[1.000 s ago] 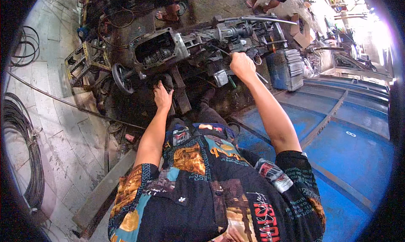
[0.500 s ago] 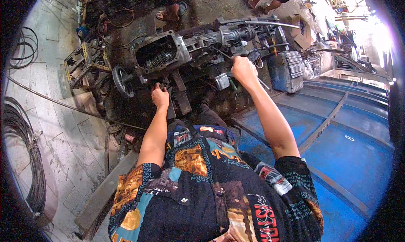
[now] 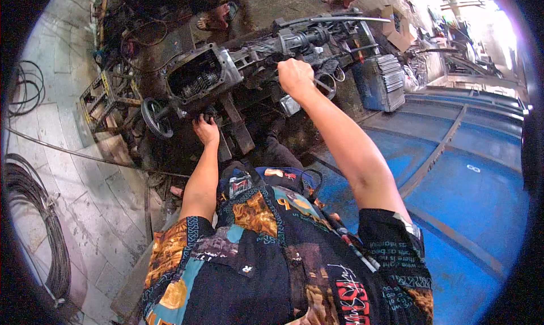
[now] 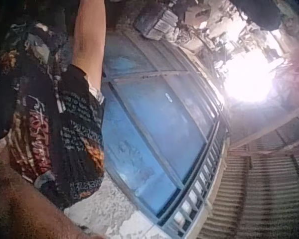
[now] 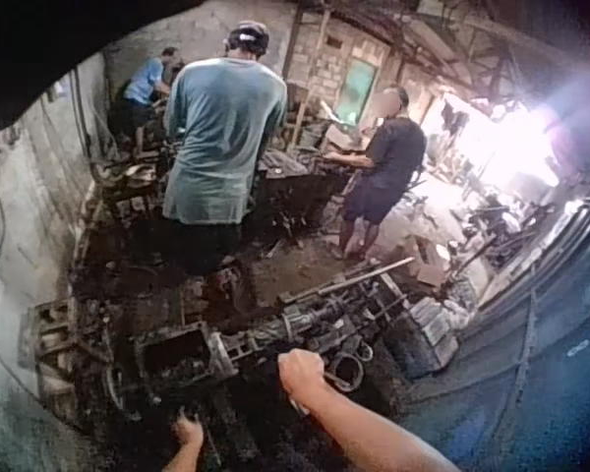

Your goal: Bending metal rods using a manual bending machine on a fabrication floor.

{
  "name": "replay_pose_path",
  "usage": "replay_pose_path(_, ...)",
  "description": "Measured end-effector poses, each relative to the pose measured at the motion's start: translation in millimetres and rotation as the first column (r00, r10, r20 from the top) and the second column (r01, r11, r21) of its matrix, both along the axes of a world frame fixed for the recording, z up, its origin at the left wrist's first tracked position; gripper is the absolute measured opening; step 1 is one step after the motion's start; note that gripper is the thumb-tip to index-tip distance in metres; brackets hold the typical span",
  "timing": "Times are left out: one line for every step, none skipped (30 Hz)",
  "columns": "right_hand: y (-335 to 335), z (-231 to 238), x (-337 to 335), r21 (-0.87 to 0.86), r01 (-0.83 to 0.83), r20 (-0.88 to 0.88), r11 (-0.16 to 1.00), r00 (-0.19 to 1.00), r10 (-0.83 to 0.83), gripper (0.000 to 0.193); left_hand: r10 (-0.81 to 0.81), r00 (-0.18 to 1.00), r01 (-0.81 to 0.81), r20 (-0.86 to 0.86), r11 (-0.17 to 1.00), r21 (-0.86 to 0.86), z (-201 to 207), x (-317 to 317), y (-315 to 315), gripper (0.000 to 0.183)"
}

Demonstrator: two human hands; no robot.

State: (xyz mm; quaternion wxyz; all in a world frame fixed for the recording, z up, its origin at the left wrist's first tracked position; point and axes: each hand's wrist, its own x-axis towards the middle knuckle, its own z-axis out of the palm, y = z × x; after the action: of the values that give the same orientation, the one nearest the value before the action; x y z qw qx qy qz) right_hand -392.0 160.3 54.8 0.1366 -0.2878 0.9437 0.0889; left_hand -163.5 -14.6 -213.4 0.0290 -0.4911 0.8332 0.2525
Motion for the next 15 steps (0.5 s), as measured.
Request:
replay_pose_path(1,-3,1,0.031,-0.008,0.002,0.999,1.000,0.008,0.016,-0.036,0.999,0.036,-0.001,0.996,-0.085,2,1,1,0.048)
replay_pose_path(5,-3,5,0.008,0.014,-0.005,1.000,1.000,-0.014,0.016,-0.046,0.999,0.045,-0.010,0.995,-0.091,4,3,2,0.048)
replay_pose_path(15,-15,7,0.002,0.029,-0.018,1.000,0.999,-0.029,0.016,-0.072,0.997,0.071,-0.005,0.995,-0.072,12,2,4,0.049)
replay_pose_path(28,-29,10,-0.033,0.028,-0.057,0.999,0.998,-0.030,0.015,-0.097,0.995,0.096,-0.003,0.994,-0.055,19,0,4,0.050)
replay_pose_path(32,-35,12,-0.070,0.016,-0.094,0.997,0.995,-0.023,0.015,-0.101,0.995,0.100,-0.015,0.993,-0.068,23,0,2,0.050)
replay_pose_path(28,-28,18,-0.034,0.058,-0.027,0.998,0.998,-0.059,0.015,-0.145,0.989,0.148,0.041,0.986,-0.078,27,2,1,0.051)
replay_pose_path(25,-31,22,-0.005,0.065,-0.030,0.998,0.997,-0.065,0.016,-0.187,0.977,0.196,0.097,0.977,-0.087,32,3,-2,0.052)
replay_pose_path(22,-29,26,0.029,0.058,-0.067,0.998,0.996,-0.056,0.017,-0.192,0.972,0.204,0.136,0.975,-0.083,35,0,-2,0.054)
replay_pose_path(19,-26,29,0.064,0.056,-0.103,0.996,0.994,-0.049,0.017,-0.193,0.973,0.205,0.129,0.974,-0.092,39,0,-2,0.054)
replay_pose_path(15,-24,32,0.056,0.059,-0.111,0.997,0.992,-0.052,0.017,-0.207,0.972,0.218,0.114,0.971,-0.096,42,3,-2,0.054)
replay_pose_path(10,-21,34,0.082,0.071,-0.119,0.994,0.991,-0.061,0.020,-0.221,0.970,0.231,0.099,0.968,-0.100,46,5,-1,0.055)
replay_pose_path(11,-20,36,0.114,0.093,-0.126,0.989,0.989,-0.078,0.024,-0.186,0.977,0.194,0.106,0.979,-0.068,58,3,6,0.057)
replay_pose_path(10,-19,38,0.110,0.100,-0.129,0.989,0.988,-0.086,0.024,-0.193,0.976,0.201,0.103,0.977,-0.072,64,5,11,0.057)
replay_pose_path(11,-17,40,0.136,0.112,-0.143,0.984,0.985,-0.093,0.028,-0.183,0.981,0.187,0.061,0.979,-0.083,70,6,17,0.057)
replay_pose_path(11,-16,41,0.161,0.126,-0.157,0.979,0.983,-0.100,0.033,-0.174,0.985,0.175,0.017,0.980,-0.093,75,7,21,0.057)
